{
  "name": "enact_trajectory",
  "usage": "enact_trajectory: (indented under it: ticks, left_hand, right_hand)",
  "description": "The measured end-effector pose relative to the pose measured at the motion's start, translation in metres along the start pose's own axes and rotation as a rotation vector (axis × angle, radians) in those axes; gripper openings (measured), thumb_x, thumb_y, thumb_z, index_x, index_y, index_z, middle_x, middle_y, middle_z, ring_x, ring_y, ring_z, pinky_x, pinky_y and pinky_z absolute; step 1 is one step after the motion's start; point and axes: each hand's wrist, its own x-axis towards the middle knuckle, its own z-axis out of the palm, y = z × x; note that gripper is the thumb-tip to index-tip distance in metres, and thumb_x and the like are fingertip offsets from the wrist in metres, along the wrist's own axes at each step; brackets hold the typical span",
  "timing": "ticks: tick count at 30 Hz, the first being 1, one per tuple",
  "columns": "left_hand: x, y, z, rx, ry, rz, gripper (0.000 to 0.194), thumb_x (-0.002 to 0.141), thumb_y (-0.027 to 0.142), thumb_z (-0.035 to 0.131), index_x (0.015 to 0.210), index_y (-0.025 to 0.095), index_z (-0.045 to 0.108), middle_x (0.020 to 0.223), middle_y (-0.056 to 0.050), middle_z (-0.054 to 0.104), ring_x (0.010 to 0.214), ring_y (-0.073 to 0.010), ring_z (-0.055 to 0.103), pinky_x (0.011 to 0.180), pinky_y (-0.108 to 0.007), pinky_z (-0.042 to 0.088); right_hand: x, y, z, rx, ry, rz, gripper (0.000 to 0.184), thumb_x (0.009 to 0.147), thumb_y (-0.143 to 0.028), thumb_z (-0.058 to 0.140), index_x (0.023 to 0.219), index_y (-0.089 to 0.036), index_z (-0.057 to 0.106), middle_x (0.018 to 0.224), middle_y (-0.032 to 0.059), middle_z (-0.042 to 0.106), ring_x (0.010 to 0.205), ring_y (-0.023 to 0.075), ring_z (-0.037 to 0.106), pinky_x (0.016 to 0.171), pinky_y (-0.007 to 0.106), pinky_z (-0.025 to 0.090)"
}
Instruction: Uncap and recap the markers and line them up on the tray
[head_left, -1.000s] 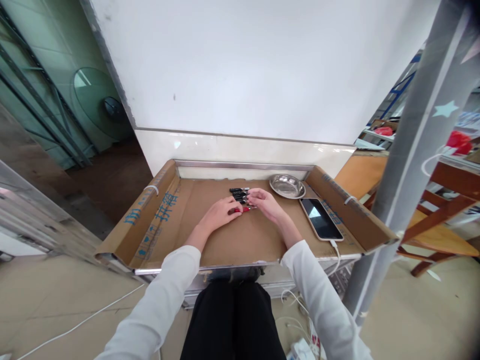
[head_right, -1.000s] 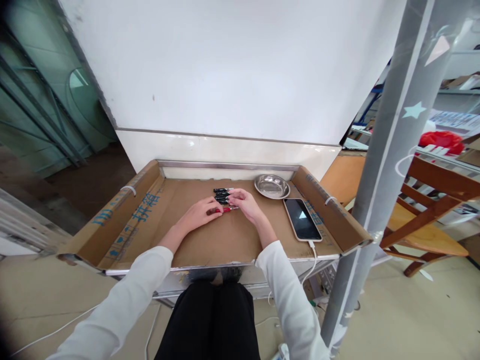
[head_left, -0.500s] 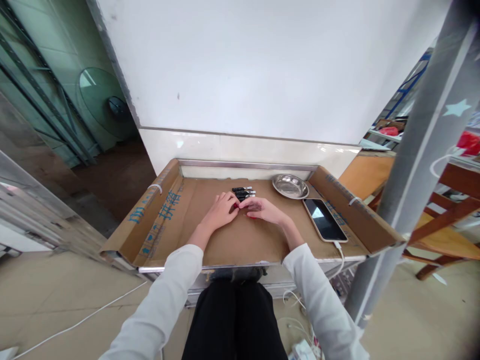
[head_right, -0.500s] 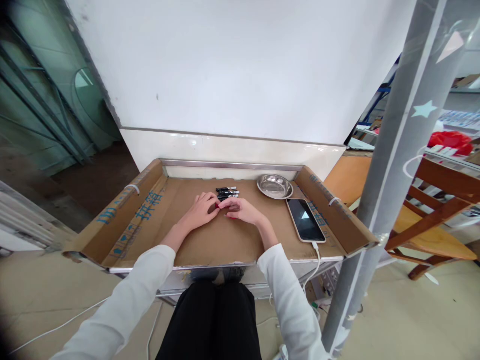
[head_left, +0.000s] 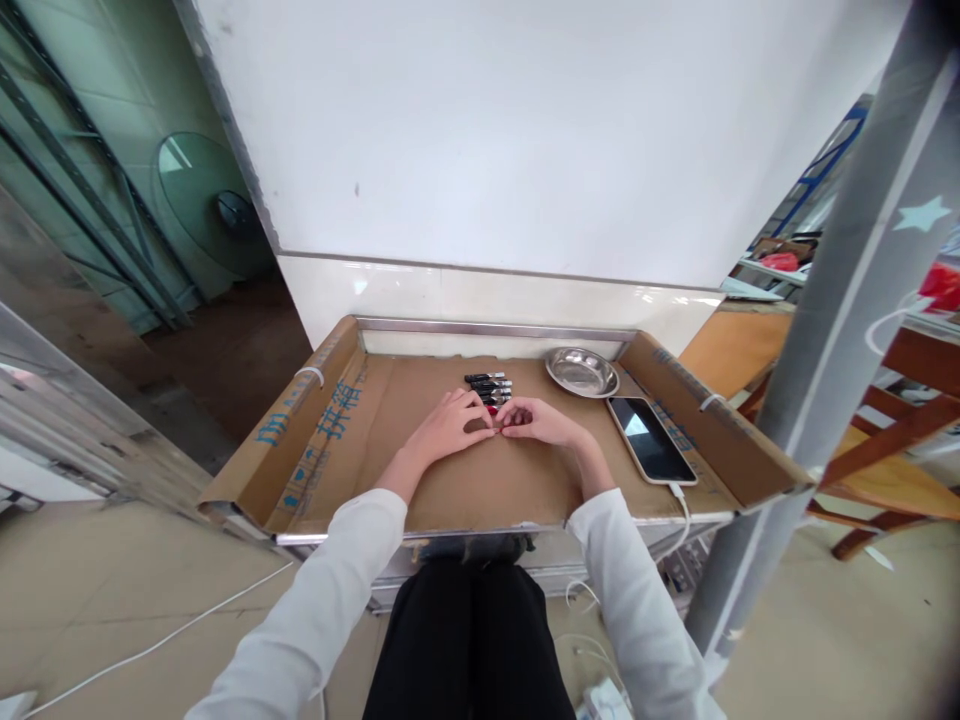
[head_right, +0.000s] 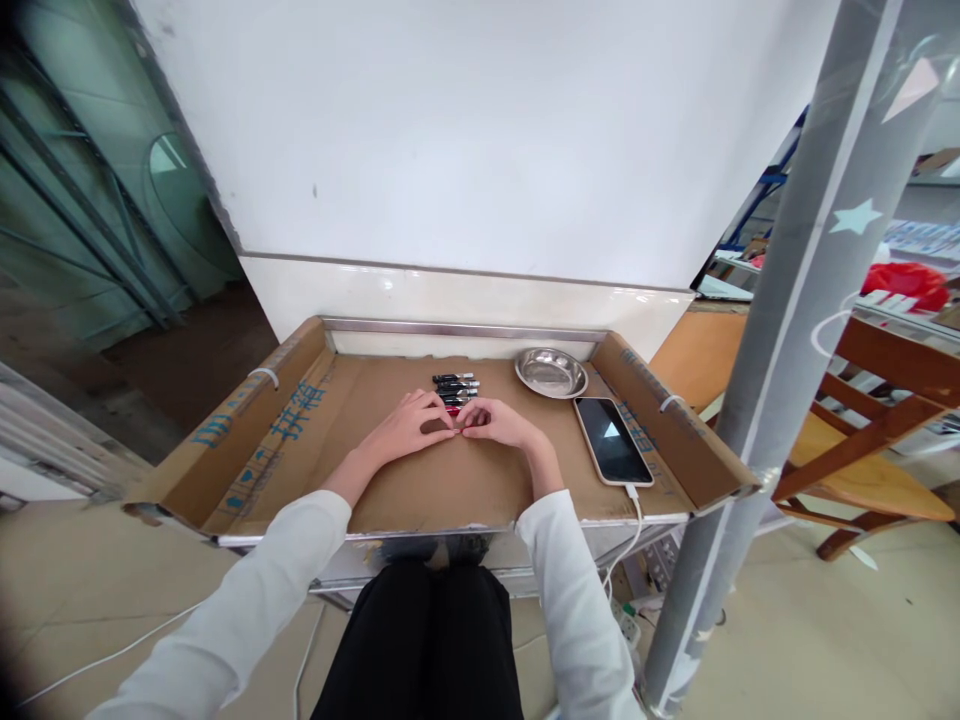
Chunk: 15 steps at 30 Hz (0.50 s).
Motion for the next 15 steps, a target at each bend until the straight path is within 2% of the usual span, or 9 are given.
enact_trajectory:
  ticks: [8, 15]
  left_hand:
    - [0.0004, -0.0036, 0.0023, 0.118, 0.115, -0.114, 0.018, 0.084, 0.037, 0.051, 0.09, 0.022, 0.059, 0.103, -0.006, 0.05, 0.094, -0.0219, 0.047, 0.084, -0.039, 0.04]
    - [0.0006, -0.0056, 0.0043, 0.152, 0.109, -0.117, 0.019, 0.085, 0.037, 0.05, 0.094, 0.021, 0.054, 0.105, -0.007, 0.048, 0.095, -0.0222, 0.047, 0.084, -0.039, 0.039]
  right_hand:
    - [0.0048, 0.0105, -0.0002, -0.066, 0.177, -0.04, 0.026, 0.07, -0.037, 0.066, 0.087, -0.017, 0.064, 0.073, 0.0001, 0.06, 0.063, 0.0103, 0.05, 0.061, 0.024, 0.039]
    - [0.0077, 0.0089, 0.0044, -0.173, 0.309, -0.091, 0.019, 0.071, -0.032, 0.064, 0.084, -0.019, 0.063, 0.071, -0.0016, 0.054, 0.06, 0.0099, 0.045, 0.06, 0.024, 0.038]
